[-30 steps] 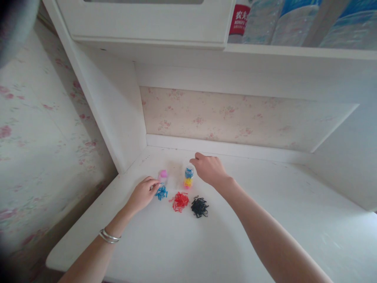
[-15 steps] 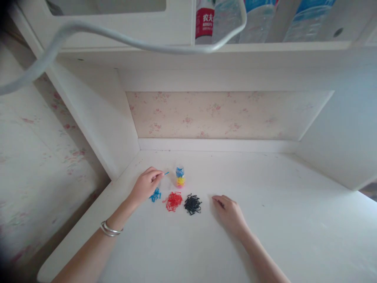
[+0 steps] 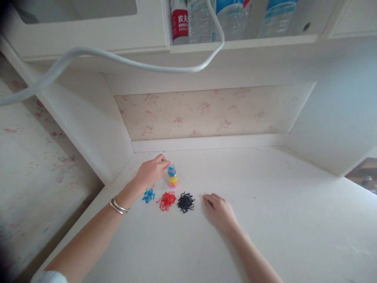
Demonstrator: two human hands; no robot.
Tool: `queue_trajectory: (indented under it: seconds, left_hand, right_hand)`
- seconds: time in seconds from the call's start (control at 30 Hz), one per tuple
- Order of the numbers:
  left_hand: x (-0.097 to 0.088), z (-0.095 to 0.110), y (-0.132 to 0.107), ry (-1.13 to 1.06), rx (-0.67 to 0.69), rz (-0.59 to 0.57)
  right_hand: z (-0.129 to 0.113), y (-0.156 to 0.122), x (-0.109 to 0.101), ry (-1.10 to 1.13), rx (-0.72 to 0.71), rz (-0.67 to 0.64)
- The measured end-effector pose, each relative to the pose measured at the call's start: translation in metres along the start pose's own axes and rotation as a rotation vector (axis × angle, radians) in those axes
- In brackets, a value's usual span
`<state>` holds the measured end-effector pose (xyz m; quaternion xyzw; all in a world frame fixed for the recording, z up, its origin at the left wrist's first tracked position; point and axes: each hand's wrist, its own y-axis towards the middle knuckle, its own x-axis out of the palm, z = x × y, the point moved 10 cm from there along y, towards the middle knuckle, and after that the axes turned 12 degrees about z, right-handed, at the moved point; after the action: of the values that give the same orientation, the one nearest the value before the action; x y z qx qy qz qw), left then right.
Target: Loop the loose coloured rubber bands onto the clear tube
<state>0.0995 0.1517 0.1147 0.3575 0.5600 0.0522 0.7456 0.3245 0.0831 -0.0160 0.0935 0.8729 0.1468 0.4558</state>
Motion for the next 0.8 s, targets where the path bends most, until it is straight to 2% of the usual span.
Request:
queue_trajectory:
  seconds: [0.2, 0.3, 0.47, 0.6, 0.7, 0.8]
  left_hand:
    - [0.006, -0.001, 0.005, -0.078, -0.023, -0.056]
    - [0.002, -0.006, 0.005, -0.116, -0.036, -0.034]
    - [-0.012, -0.032, -0.008, -0.174, -0.105, 0.062]
    - [-0.011, -0.061, -0.039, -0.223, -0.176, 0.077]
    - [-0.003, -0.081, -0.07, -0.239, -0.244, 0.061]
    - [0.009, -0.097, -0.098, -0.255, -0.316, 0.02]
  right_hand:
    - [-0.002, -0.001, 0.0, -0.017, -0.022, -0.011]
    - [-0.003, -0.001, -0.002, -0.015, -0.024, -0.003]
    - [-0.003, 0.0, -0.004, 0.039, -0.034, 0.033]
    - [-0.008, -0.001, -0.007, 0.106, -0.025, 0.105]
    - [-0.036, -0.003, -0.006, 0.148, -0.077, 0.117]
    - [-0.085, -0.003, -0.003, 0.201, -0.169, 0.103]
